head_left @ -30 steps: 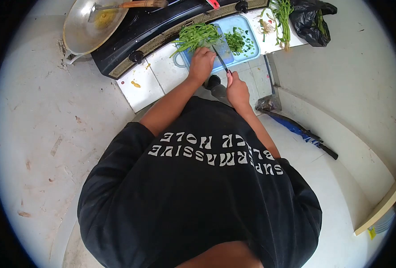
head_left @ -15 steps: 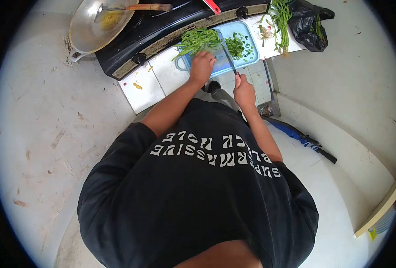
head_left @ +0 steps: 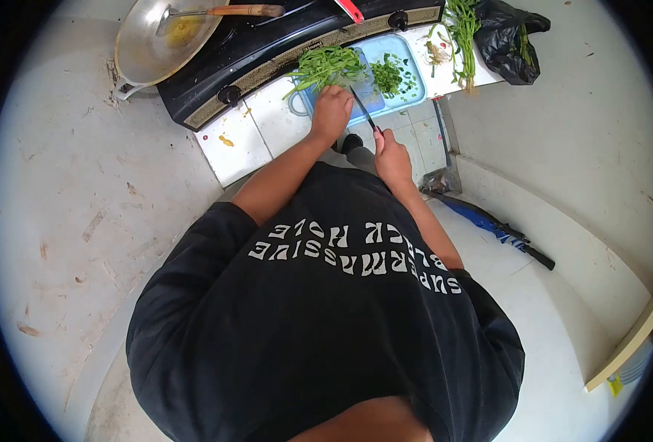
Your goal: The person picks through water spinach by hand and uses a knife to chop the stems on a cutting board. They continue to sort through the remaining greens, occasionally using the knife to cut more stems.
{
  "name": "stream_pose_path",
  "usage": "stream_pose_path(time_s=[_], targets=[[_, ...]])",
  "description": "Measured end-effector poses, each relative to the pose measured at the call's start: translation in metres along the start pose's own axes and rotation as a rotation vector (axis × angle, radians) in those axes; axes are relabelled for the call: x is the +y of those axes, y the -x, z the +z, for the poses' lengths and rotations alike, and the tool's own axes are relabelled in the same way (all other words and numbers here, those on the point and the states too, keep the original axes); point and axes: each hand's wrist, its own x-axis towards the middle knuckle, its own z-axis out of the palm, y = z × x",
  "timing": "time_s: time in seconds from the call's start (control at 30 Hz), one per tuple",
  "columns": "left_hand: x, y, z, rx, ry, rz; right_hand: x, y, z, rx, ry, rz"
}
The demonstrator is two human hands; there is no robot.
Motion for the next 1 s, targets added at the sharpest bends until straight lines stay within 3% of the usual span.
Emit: stream_pose_path(time_s=[0.4,0.73,1.0], targets=[[0.005,-0.002,0.001,0.005,-0.035,-0.066,-0.005,-0.005,0.007,-0.034,0.04,0.048],[-0.001,0.004,-0.004,0.025,0.028,0.036,0.005,-0.005,0.01,0.056,0.001,0.054],[-0.005,0.0,-0.005,-0.005,0.061,-0.062,0.003,0.004,0.002,0.013,0.009,0.004]])
